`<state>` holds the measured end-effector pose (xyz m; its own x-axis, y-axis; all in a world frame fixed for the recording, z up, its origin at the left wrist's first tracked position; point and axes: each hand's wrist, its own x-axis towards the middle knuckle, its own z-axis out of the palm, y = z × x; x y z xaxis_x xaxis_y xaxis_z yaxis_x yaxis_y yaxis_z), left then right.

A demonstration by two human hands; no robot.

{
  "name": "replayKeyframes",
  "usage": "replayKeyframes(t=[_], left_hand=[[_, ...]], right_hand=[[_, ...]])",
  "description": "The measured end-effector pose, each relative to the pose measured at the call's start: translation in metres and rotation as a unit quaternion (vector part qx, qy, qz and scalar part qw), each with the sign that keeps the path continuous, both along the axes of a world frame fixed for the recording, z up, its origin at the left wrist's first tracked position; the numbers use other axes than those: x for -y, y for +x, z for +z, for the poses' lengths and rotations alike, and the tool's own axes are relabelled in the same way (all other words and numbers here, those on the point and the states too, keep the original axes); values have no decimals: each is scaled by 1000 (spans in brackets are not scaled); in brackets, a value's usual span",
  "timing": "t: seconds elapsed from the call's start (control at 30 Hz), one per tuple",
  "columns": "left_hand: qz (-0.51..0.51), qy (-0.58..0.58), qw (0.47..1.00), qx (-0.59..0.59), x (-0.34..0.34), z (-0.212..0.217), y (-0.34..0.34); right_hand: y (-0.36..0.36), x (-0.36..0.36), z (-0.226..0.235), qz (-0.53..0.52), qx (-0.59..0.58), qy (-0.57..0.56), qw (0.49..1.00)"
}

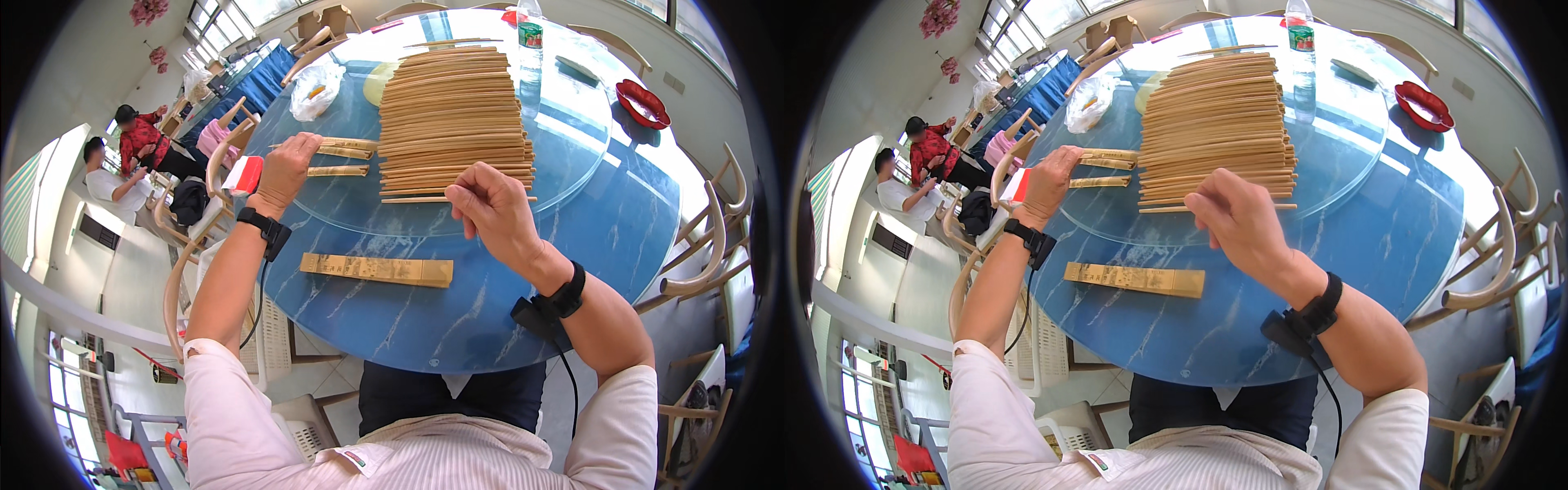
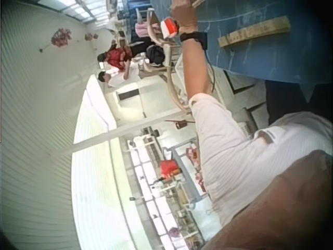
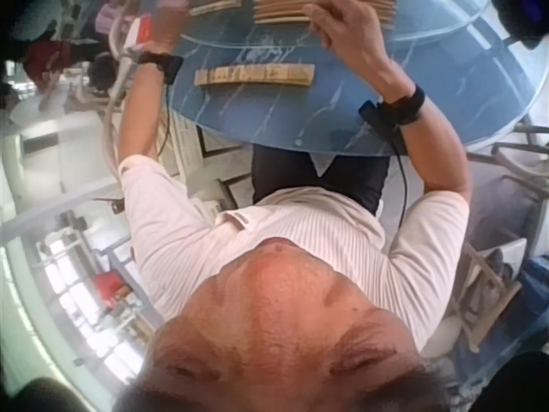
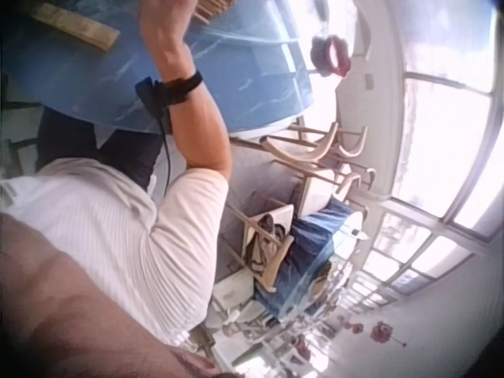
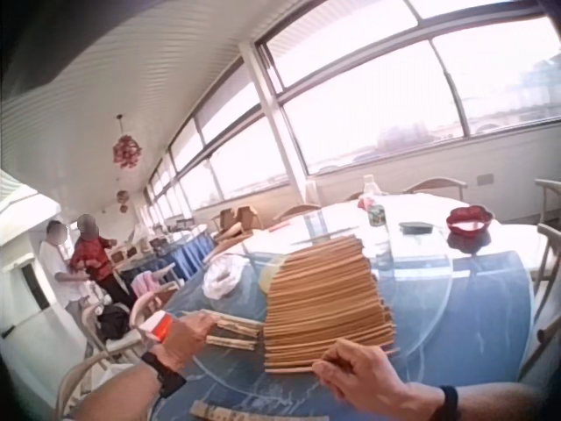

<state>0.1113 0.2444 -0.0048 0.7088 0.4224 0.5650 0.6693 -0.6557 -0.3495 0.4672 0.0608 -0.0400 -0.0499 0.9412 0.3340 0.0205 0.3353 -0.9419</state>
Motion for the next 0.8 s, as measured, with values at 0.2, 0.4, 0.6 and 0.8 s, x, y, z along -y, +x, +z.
replayKeyframes(t=[0.2,0.4,0.6,0.8], left_hand=[[62,-174,982,-24,15,-26,-2],[79,-146,986,-5,2,-45,-4],[80,-198,973,84,11,-40,1],[66,-352,896,261,84,-11,48]], right_hand=[[7,-7,-7,-40,186,67,979],[1,-6,-13,23,343,109,933],[5,-7,-14,-35,391,155,907],[11,-12,-12,-130,444,162,872]])
